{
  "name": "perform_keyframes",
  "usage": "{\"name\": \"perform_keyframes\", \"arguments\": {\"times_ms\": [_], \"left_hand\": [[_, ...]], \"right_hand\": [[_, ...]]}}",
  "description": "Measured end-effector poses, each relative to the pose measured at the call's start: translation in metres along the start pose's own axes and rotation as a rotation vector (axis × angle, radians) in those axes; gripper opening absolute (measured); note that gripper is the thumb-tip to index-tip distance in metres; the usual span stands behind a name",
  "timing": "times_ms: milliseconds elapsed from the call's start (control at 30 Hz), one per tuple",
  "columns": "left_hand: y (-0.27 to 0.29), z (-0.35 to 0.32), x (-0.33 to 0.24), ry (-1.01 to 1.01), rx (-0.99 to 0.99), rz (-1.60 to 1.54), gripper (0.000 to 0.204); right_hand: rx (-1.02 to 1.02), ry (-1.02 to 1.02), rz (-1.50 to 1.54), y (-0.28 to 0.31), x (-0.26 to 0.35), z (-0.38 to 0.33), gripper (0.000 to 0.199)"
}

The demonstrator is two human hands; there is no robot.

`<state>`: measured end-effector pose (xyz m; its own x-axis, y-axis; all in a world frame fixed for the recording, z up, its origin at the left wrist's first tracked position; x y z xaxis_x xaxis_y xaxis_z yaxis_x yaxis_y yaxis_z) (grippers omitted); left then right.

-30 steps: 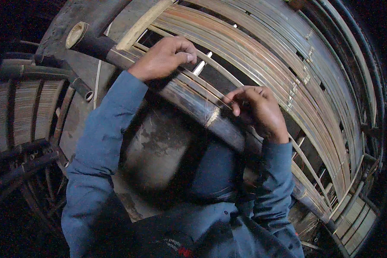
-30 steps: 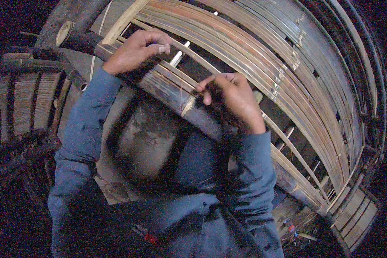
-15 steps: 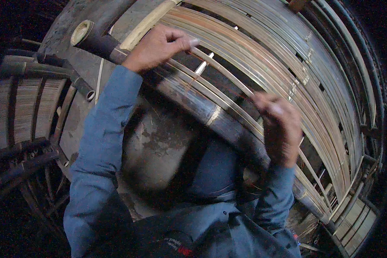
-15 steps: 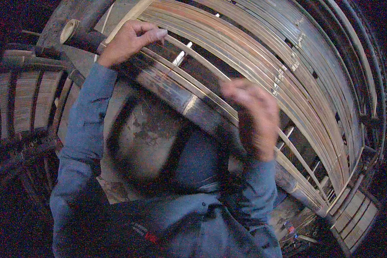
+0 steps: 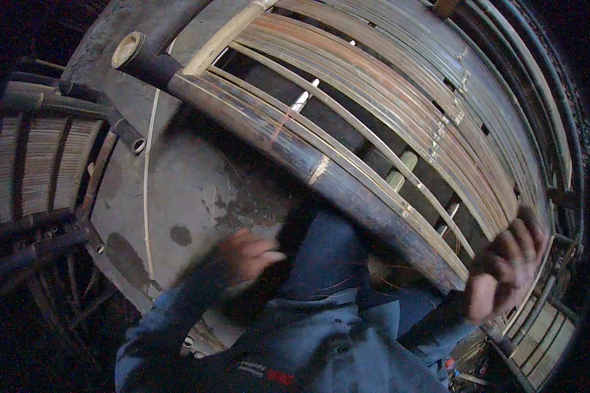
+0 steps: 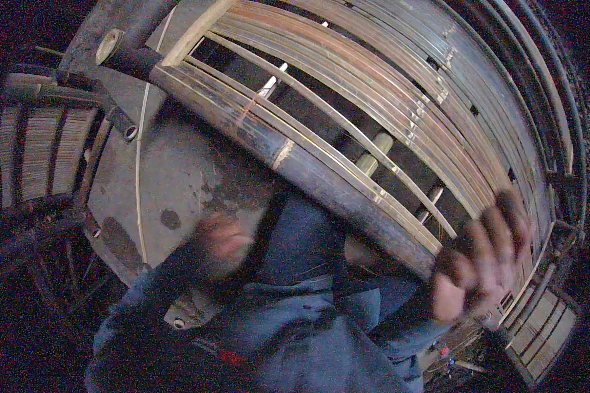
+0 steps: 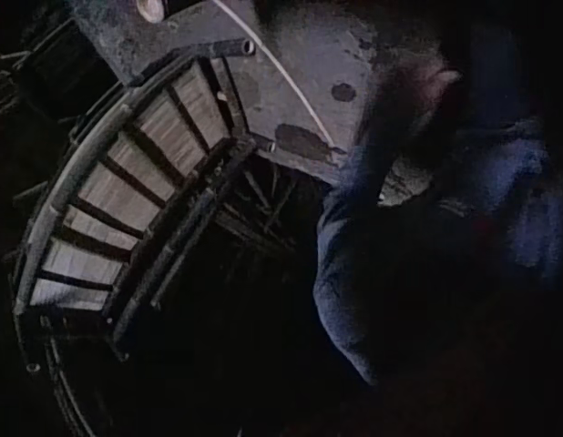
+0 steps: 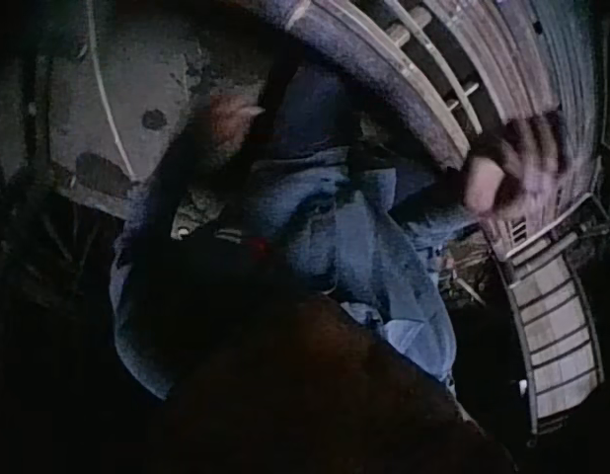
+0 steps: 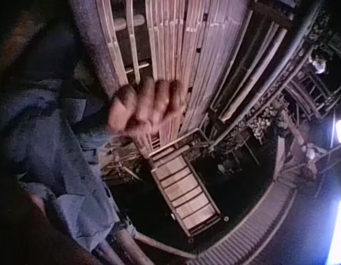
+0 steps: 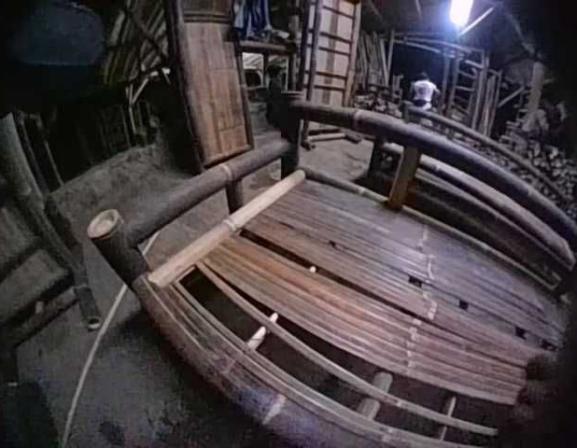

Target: The person weaves a bamboo mat by threading thin bamboo strips through a frame made of thicker bamboo poles, using their hands to guide the strips and pull strings taut.

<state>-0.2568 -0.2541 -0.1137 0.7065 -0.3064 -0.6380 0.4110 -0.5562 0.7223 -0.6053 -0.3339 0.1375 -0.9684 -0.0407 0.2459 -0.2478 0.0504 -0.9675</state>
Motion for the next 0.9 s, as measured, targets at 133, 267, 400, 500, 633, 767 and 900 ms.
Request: {"name": "perform_keyframes", "arguments": {"times_ms": [133, 267, 400, 500, 633, 767, 900], "left_hand": [[-0.067, -0.187, 0.123, 0.662, 0.191, -0.004, 0.042], [-0.092, -0.28, 0.131, 1.072, -0.008, -0.348, 0.045], [-0.109, -0.308, 0.11, 1.244, -0.224, -0.623, 0.047], [-0.12, -0.306, 0.097, 1.268, -0.293, -0.73, 0.049], [-0.134, -0.299, 0.089, 1.259, -0.359, -0.811, 0.052], [-0.148, -0.301, 0.086, 1.279, -0.398, -0.882, 0.055], [-0.158, -0.298, 0.081, 1.294, -0.389, -0.922, 0.058]], "right_hand": [[-0.334, -0.19, -0.608, 0.062, -0.084, 0.007, 0.033], [-0.178, -0.705, -0.553, 0.103, -0.194, -0.007, 0.031], [-0.295, -0.629, -0.521, 0.119, -0.206, -0.025, 0.019], [-0.383, -0.486, -0.441, 0.107, -0.149, -0.012, 0.018], [-0.354, -0.38, -0.381, 0.106, -0.079, 0.022, 0.029], [-0.382, -0.647, -0.439, 0.074, -0.125, -0.005, 0.029], [-0.325, -0.663, -0.328, 0.084, -0.147, -0.015, 0.025]]}}
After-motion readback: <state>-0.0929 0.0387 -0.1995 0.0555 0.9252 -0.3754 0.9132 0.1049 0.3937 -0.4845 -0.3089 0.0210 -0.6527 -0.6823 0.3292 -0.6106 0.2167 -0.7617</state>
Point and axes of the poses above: each hand's wrist, its own z-axis towards the middle knuckle, its own y-axis out of the back of the hand, x = y × z, the point moved 7 cm from there along z, towards the middle knuckle, and after that the axes turned 3 degrees about -x, right-handed, at the moved point
